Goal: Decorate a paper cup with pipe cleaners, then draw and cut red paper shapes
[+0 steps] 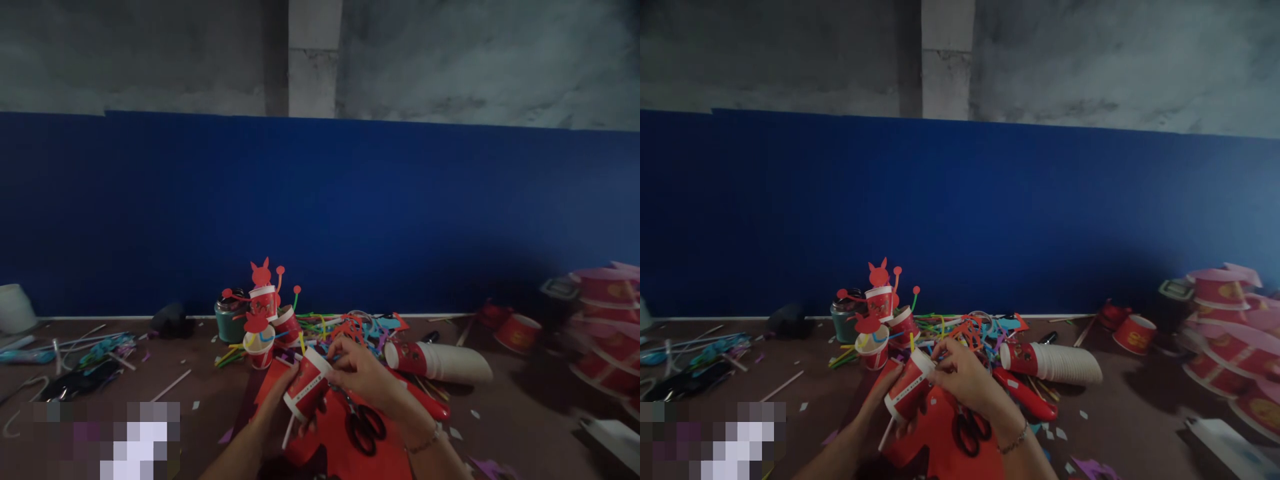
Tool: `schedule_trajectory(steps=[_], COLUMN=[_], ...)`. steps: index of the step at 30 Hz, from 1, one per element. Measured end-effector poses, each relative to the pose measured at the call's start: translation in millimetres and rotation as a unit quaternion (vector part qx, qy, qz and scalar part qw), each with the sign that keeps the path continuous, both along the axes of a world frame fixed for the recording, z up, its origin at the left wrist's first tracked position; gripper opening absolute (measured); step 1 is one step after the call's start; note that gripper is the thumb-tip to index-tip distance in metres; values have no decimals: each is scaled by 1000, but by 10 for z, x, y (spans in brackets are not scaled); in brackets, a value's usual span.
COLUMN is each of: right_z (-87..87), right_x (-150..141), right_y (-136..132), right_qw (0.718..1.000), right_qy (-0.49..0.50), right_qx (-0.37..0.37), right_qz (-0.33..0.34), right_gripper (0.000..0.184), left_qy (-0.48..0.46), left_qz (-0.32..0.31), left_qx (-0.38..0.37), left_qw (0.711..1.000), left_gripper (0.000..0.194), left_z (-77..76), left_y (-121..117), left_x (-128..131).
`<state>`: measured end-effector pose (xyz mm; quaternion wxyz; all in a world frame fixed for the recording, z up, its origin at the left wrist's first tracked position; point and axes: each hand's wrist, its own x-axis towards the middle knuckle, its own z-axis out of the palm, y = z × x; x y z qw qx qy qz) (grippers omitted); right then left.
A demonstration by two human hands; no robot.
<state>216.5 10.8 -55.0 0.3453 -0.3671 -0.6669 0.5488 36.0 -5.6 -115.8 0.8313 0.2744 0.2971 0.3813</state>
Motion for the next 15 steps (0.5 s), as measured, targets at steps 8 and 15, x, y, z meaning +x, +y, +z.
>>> schedule_trajectory(steps=[8, 15], right_z=[58, 107], right_x=[-37, -133], right_y=[-37, -133], right_qw=[975, 917], right_qy=[-118, -210], right_qx=[156, 269], right_qz=[-106, -207], right_gripper=[21, 13], left_qy=[-2, -1], left_qz=[133, 221], left_qx=[-1, 38], left_qw=[991, 975], left_gripper=[52, 44], left_z=[18, 54], left_y=[-18, -80], left_x=[57, 92])
